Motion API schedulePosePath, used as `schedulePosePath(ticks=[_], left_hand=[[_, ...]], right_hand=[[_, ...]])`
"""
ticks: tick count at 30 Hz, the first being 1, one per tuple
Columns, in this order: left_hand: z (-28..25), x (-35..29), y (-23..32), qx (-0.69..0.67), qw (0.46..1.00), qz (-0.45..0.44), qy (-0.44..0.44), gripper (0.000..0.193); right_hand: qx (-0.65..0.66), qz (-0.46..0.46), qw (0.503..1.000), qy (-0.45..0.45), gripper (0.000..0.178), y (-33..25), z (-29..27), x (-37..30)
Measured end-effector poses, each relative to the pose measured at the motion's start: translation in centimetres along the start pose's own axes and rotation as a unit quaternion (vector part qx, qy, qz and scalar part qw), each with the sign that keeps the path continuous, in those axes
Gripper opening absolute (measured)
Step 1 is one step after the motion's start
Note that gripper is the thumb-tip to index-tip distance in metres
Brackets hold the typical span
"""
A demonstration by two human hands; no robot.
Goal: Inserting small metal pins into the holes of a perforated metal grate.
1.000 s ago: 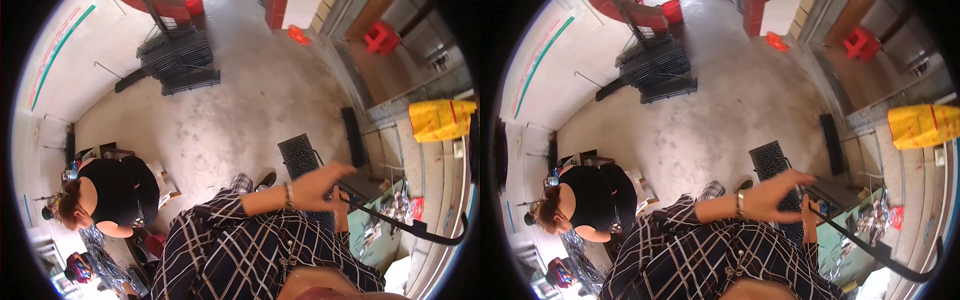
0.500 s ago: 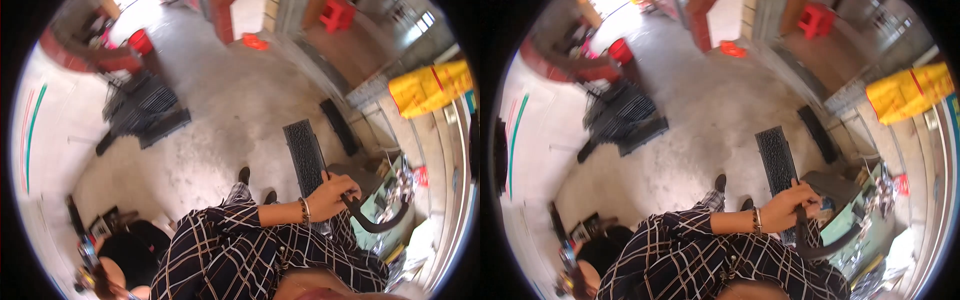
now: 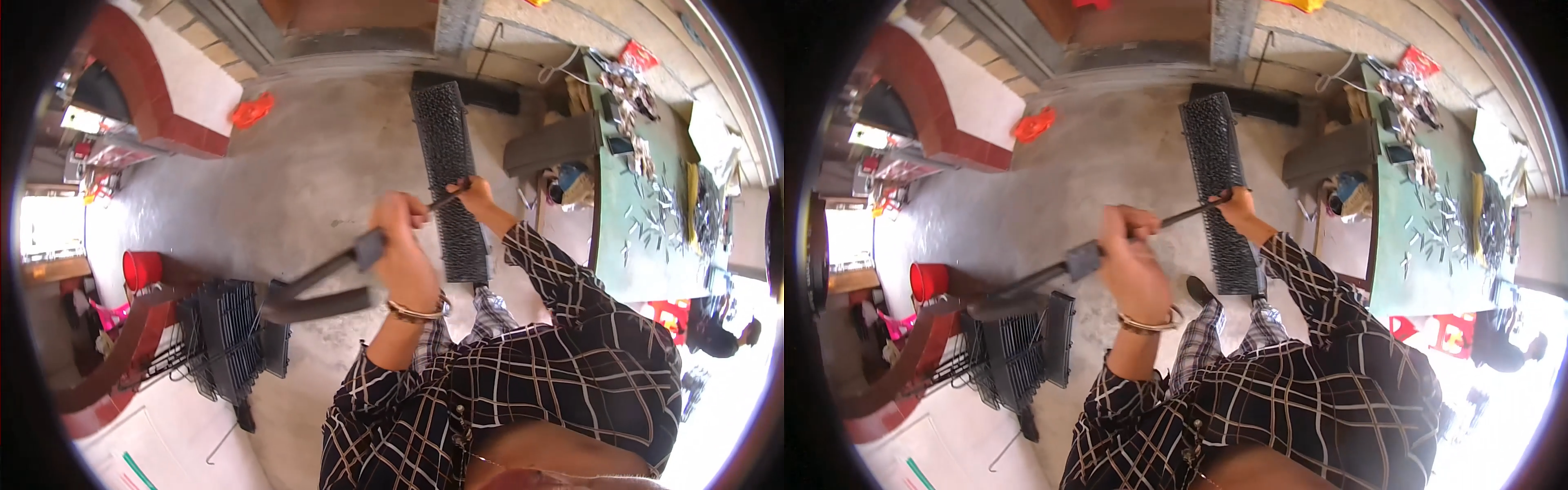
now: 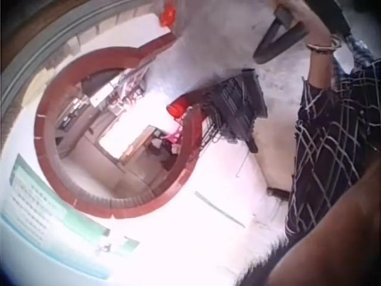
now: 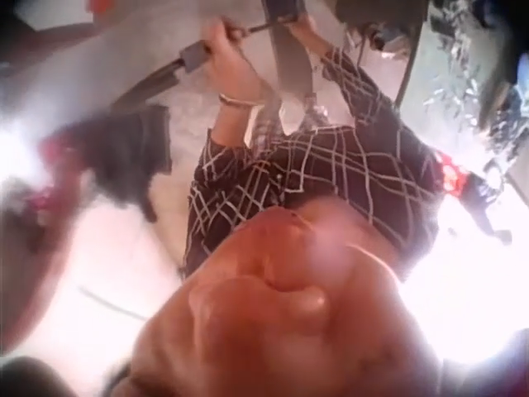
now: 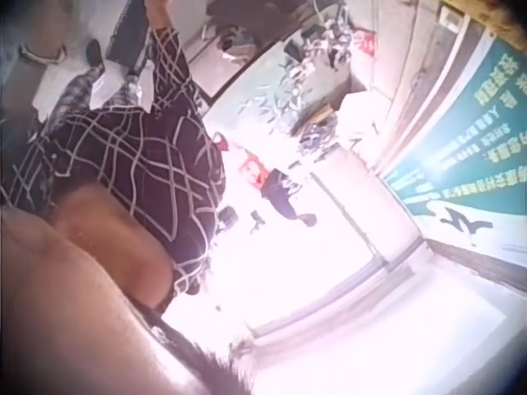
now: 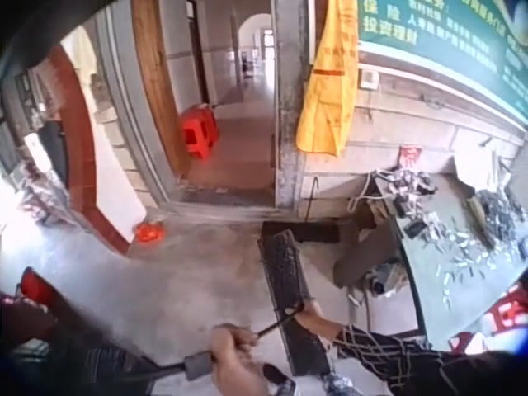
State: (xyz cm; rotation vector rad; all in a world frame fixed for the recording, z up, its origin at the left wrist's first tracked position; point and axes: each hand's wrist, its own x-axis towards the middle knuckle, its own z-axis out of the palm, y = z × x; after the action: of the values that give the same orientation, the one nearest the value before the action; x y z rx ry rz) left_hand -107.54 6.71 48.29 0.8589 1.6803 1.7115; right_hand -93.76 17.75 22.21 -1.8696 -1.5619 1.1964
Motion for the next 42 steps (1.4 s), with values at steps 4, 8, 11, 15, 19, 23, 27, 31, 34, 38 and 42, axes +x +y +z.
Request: schedulePosePath(ticks=[4, 8, 11, 15, 19, 23, 27, 31, 34, 38, 42], left_hand=[[0.2, 2.5, 0.7, -0.250, 0.965, -0.067, 0.041, 0.034], [1.2, 1.9, 0.6, -0.094, 0.991, -0.054, -0.074, 0.040], [1.2, 1.3, 0.1, -0.055, 0.989, -0.048, -0.130, 0.041], [0.7, 1.3, -2.3, -0.048, 0.982, -0.063, -0.172, 0.041], [1.4, 1.5, -3.3, 0.007, 0.982, -0.078, -0.170, 0.040], [2.9, 1.8, -3.3, 0.014, 0.982, -0.127, -0.137, 0.043], [3.4, 2.4, -4.7, -0.006, 0.981, -0.188, -0.053, 0.045], [5.5, 4.7, -6.6, 0.040, 0.985, -0.157, -0.059, 0.047], [6.1, 6.6, -7.5, 0.062, 0.984, -0.162, -0.040, 0.049], [7.3, 10.4, -7.3, 0.045, 0.986, -0.149, -0.054, 0.048], [8.9, 15.8, -6.4, 0.068, 0.989, -0.123, -0.054, 0.047]], right_hand=[[0.086, 0.059, 0.994, -0.011, 0.028, 2.8, 3.5, -0.5], [0.213, 0.116, 0.969, -0.038, 0.028, 5.2, 5.1, -3.0], [0.225, 0.151, 0.960, -0.071, 0.031, 5.6, 5.9, -6.3], [0.262, 0.258, 0.925, -0.089, 0.037, 5.4, 7.6, -9.4], [0.301, 0.264, 0.911, -0.102, 0.035, 7.2, 8.8, -10.1], [0.202, 0.117, 0.953, -0.194, 0.033, 11.3, 8.6, -8.6], [0.046, 0.237, 0.911, -0.335, 0.030, 5.5, 3.7, -6.9], [0.314, 0.144, 0.886, -0.308, 0.027, 5.5, -3.8, 0.1], [0.195, 0.096, 0.958, -0.189, 0.023, 6.5, -10.1, 3.8], [0.160, 0.104, 0.973, -0.133, 0.024, 5.3, -17.5, 8.8], [0.122, 0.054, 0.989, -0.069, 0.023, -0.3, -21.8, 15.3]])
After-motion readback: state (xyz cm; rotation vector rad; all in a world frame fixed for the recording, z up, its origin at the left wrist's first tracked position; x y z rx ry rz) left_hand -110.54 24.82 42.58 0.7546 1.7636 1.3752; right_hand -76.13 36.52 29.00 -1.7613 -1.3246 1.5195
